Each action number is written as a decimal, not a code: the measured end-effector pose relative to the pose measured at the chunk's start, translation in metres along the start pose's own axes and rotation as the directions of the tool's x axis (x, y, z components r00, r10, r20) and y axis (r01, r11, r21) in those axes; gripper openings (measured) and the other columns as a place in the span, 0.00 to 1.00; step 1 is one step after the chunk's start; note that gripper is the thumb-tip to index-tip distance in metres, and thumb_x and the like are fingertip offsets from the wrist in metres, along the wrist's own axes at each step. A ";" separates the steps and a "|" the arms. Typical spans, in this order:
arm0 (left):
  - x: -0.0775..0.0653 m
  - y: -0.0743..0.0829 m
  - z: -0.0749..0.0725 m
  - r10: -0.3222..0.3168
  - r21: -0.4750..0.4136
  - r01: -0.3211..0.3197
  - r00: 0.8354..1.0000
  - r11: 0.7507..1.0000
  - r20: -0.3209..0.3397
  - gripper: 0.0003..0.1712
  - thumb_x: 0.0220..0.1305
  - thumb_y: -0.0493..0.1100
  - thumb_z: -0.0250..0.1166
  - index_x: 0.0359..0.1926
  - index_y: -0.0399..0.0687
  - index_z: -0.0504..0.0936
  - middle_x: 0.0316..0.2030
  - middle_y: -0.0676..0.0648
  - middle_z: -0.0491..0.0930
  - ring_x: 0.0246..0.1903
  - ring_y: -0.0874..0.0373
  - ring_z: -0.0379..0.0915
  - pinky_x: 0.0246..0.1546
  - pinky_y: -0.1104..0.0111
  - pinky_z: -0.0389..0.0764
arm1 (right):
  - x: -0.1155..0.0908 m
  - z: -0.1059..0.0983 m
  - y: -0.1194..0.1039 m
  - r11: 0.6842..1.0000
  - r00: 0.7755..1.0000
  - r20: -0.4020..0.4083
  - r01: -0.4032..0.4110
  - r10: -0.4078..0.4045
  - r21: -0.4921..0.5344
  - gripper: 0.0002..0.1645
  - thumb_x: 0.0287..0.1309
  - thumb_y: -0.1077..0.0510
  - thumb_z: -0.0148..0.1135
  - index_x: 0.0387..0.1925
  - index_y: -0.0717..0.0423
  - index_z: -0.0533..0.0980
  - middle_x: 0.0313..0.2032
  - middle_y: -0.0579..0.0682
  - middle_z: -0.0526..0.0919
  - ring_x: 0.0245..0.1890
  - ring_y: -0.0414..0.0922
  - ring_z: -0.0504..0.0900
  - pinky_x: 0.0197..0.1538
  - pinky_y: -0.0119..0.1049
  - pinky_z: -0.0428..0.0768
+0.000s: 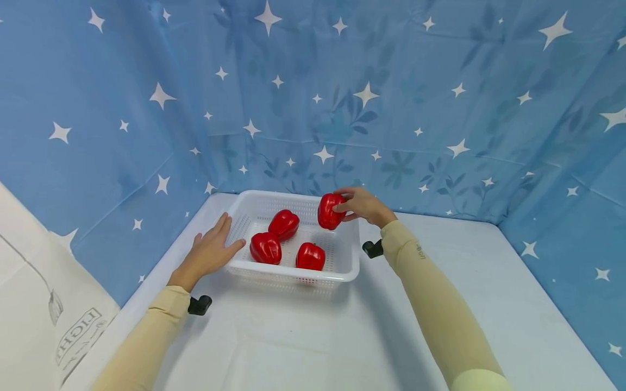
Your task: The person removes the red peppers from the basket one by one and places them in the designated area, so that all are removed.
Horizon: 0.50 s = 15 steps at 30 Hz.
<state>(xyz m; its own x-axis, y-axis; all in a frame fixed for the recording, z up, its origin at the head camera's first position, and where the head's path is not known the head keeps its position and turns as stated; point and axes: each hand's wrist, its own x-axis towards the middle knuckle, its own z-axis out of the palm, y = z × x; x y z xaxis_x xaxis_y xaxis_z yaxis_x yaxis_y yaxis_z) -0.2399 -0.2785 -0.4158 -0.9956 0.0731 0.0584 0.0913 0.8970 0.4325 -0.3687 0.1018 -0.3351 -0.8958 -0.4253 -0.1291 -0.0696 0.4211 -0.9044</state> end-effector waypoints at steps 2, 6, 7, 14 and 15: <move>0.000 0.000 0.000 0.003 -0.004 -0.003 1.000 1.000 0.003 0.53 0.80 0.64 0.54 0.84 0.31 0.44 0.85 0.31 0.39 0.81 0.28 0.42 0.74 0.26 0.35 | -0.003 -0.005 -0.001 1.000 1.000 -0.005 0.002 -0.001 0.019 0.41 0.67 0.66 0.70 0.78 0.66 0.65 0.71 0.67 0.71 0.65 0.65 0.76 0.64 0.61 0.81; 0.000 -0.002 0.000 0.006 -0.016 -0.005 1.000 1.000 0.006 0.53 0.80 0.63 0.54 0.84 0.31 0.44 0.85 0.32 0.38 0.81 0.28 0.41 0.74 0.27 0.34 | -0.008 -0.019 0.002 0.999 1.000 -0.019 0.012 -0.011 0.042 0.43 0.65 0.66 0.71 0.78 0.66 0.64 0.71 0.68 0.70 0.66 0.66 0.74 0.63 0.60 0.81; 0.000 -0.002 0.000 0.007 -0.017 -0.007 1.000 1.000 0.007 0.54 0.80 0.63 0.54 0.84 0.31 0.44 0.85 0.32 0.38 0.81 0.28 0.41 0.74 0.27 0.34 | -0.009 -0.023 0.003 0.999 1.000 -0.025 0.013 -0.012 0.046 0.44 0.65 0.67 0.72 0.78 0.66 0.64 0.71 0.68 0.69 0.67 0.66 0.74 0.63 0.60 0.81; -0.001 -0.002 -0.001 0.017 -0.024 -0.016 1.000 1.000 0.004 0.54 0.79 0.63 0.55 0.84 0.31 0.44 0.85 0.31 0.38 0.80 0.27 0.42 0.74 0.26 0.36 | -0.018 -0.054 0.009 0.998 0.998 -0.060 -0.002 0.005 0.056 0.46 0.66 0.68 0.70 0.79 0.67 0.60 0.73 0.69 0.66 0.69 0.66 0.70 0.64 0.59 0.81; -0.001 -0.002 -0.001 0.015 -0.027 -0.015 1.000 1.000 0.004 0.54 0.79 0.63 0.55 0.84 0.31 0.44 0.85 0.31 0.38 0.80 0.27 0.42 0.74 0.26 0.36 | -0.020 -0.058 0.009 0.998 0.998 -0.066 -0.009 0.013 0.058 0.46 0.66 0.68 0.71 0.80 0.67 0.60 0.73 0.69 0.66 0.69 0.66 0.70 0.63 0.58 0.82</move>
<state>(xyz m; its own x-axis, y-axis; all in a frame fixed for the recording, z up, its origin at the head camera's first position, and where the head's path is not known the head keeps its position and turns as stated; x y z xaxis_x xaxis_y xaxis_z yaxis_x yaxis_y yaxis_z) -0.2392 -0.2808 -0.4153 -0.9942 0.0889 0.0613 0.1071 0.8837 0.4557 -0.3769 0.1605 -0.3174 -0.9238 -0.3658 -0.1131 -0.0362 0.3775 -0.9253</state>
